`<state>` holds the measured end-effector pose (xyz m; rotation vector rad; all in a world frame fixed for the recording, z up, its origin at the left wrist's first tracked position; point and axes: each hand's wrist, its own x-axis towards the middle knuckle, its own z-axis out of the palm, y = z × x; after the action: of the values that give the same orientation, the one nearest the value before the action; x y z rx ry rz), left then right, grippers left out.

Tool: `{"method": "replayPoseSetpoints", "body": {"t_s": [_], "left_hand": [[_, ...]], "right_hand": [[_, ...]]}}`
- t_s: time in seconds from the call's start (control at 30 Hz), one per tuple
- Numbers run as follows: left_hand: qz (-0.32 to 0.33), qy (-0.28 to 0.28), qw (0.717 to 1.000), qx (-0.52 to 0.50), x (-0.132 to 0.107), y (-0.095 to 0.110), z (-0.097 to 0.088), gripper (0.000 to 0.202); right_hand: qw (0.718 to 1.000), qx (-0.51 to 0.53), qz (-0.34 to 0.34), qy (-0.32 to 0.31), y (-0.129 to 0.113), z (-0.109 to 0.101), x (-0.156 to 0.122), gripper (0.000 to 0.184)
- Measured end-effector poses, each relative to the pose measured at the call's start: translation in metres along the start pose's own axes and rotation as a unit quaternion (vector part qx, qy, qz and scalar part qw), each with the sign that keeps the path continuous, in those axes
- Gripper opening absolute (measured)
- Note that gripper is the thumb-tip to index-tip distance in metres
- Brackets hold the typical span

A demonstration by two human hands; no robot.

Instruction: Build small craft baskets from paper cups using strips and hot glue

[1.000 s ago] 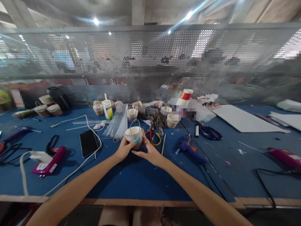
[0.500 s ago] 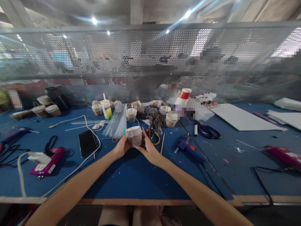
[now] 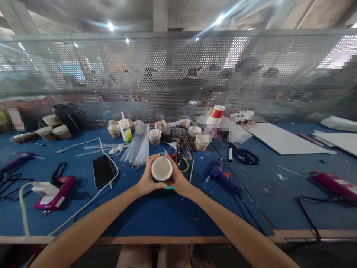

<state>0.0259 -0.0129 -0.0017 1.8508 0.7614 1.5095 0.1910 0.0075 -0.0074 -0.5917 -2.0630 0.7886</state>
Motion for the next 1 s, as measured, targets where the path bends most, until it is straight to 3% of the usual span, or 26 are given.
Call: {"method": "replayPoseSetpoints", "body": {"t_s": [0.13, 0.27, 0.4, 0.5, 0.63, 0.73, 0.87, 1.0], "left_hand": [[0.027, 0.005, 0.999, 0.023, -0.001, -0.001, 0.000, 0.082], [-0.025, 0.000, 0.999, -0.039, -0.001, -0.003, 0.001, 0.086], [-0.065, -0.029, 0.988, -0.134, 0.003, -0.002, 0.004, 0.093], [-0.062, 0.019, 0.988, -0.143, 0.005, -0.002, 0.004, 0.098], [-0.065, 0.119, 0.982, -0.131, 0.008, -0.005, -0.003, 0.064], [-0.075, 0.155, 0.970, -0.175, 0.011, -0.008, -0.007, 0.040], [-0.105, 0.171, 0.953, -0.229, 0.013, -0.009, -0.007, 0.033], [-0.120, 0.153, 0.953, -0.232, 0.013, -0.008, -0.005, 0.035]], "right_hand": [[1.000, 0.015, 0.000, 0.022, 0.010, 0.006, -0.002, 0.091], [0.999, -0.001, -0.004, 0.051, 0.010, 0.009, 0.000, 0.100], [0.990, -0.115, -0.036, 0.067, -0.005, 0.001, 0.005, 0.092], [0.965, -0.239, -0.027, 0.101, -0.018, -0.008, 0.008, 0.081], [0.922, -0.356, 0.001, 0.150, -0.028, -0.015, 0.008, 0.074], [0.903, -0.390, 0.011, 0.178, -0.029, -0.016, 0.009, 0.073], [0.901, -0.394, 0.017, 0.182, -0.028, -0.014, 0.009, 0.073], [0.908, -0.377, 0.033, 0.181, -0.028, -0.013, 0.010, 0.071]]}}
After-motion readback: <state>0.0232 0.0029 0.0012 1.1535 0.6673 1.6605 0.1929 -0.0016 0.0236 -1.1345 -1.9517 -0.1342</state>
